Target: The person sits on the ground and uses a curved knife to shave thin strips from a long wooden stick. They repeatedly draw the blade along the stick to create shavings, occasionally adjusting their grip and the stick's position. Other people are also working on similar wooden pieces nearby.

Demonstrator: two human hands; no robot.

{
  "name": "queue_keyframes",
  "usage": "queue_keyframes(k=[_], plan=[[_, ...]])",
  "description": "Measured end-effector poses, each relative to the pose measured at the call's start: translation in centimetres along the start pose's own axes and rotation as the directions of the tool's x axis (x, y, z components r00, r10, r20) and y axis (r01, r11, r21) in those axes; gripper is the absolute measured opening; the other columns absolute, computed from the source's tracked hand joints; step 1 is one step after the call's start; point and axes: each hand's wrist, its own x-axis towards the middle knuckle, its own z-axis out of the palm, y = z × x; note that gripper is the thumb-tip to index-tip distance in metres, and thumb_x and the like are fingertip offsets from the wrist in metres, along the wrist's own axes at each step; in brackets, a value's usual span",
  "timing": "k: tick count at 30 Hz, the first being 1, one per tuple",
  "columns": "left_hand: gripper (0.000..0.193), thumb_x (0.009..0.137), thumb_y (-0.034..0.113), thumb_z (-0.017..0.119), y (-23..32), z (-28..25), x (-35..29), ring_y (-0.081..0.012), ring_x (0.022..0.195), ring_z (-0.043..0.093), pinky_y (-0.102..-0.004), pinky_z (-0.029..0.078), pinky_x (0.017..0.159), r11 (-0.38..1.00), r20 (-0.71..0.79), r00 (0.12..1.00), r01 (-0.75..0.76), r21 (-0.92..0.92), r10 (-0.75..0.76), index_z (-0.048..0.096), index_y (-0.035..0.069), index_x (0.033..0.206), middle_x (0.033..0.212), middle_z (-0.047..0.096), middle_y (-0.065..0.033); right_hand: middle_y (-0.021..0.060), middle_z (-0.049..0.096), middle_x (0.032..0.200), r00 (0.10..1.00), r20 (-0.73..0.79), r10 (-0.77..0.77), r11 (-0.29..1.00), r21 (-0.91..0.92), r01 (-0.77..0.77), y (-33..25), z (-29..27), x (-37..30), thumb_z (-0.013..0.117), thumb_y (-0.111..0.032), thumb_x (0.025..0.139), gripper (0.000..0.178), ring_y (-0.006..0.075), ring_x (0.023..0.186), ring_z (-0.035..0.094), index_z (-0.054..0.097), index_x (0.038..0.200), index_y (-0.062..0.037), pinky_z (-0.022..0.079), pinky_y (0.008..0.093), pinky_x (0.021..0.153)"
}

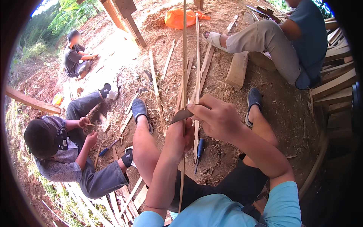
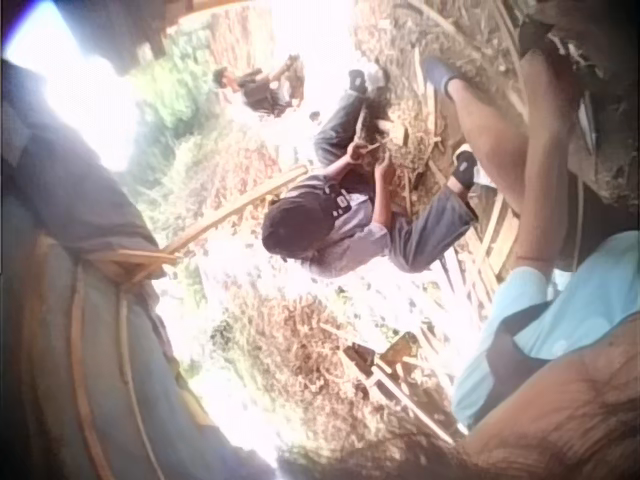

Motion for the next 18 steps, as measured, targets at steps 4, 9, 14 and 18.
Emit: queue_keyframes(k=[4, 9, 14, 18], plan=[[0.042, 0.096, 0.049, 0.035, -0.2, -0.5, -0.1, -0.0079, 0.037, 0.030, -0.0225, 0.023, 0.033, 0.997, 0.021, 0.997, -0.077, 0.014, 0.076, 0.047, 0.012, 0.081, 0.049, 0.035, 0.0030, 0.0036, 0.053, 0.077, 0.999, -0.032, 0.035, 0.999, 0.024, -0.034, -0.4, 0.6, 0.2, 0.064, -0.012, 0.078, 0.024, 0.0227, 0.064, 0.061, 0.063, 0.101, -0.0165, 0.049, 0.0350, 0.052], [0.040, 0.097, 0.045, 0.034, -0.2, -0.6, -0.1, -0.0082, 0.036, 0.031, -0.0225, 0.024, 0.033, 0.996, -0.004, 0.996, -0.091, -0.003, 0.091, 0.049, 0.011, 0.082, 0.051, 0.037, 0.0023, 0.0041, 0.054, 0.079, 0.996, -0.057, 0.072, 0.997, -0.002, -0.072, -0.8, 0.8, 0.4, 0.065, -0.009, 0.076, 0.028, 0.0239, 0.066, 0.062, 0.062, 0.104, -0.0149, 0.050, 0.0356, 0.053], [0.034, 0.098, 0.036, 0.035, -0.2, -1.1, 0.0, -0.0084, 0.036, 0.032, -0.0231, 0.025, 0.031, 0.989, 0.023, 0.991, -0.133, 0.064, 0.131, 0.050, 0.010, 0.081, 0.051, 0.039, 0.0015, 0.0041, 0.055, 0.079, 1.000, -0.018, 0.007, 0.998, 0.067, -0.005, -1.5, 0.9, -0.4, 0.065, -0.008, 0.077, 0.028, 0.0239, 0.066, 0.062, 0.063, 0.105, -0.0137, 0.050, 0.0350, 0.054], [0.033, 0.098, 0.036, 0.038, -0.1, -0.8, -0.1, -0.0074, 0.037, 0.032, -0.0223, 0.022, 0.033, 0.995, -0.027, 0.995, -0.097, 0.035, 0.098, 0.051, 0.011, 0.081, 0.052, 0.037, 0.0021, 0.0080, 0.055, 0.079, 1.000, 0.018, 0.012, 0.994, 0.108, -0.013, -1.5, 0.8, -0.5, 0.065, -0.010, 0.080, 0.024, 0.0264, 0.064, 0.059, 0.063, 0.103, -0.0073, 0.049, 0.0348, 0.055]])
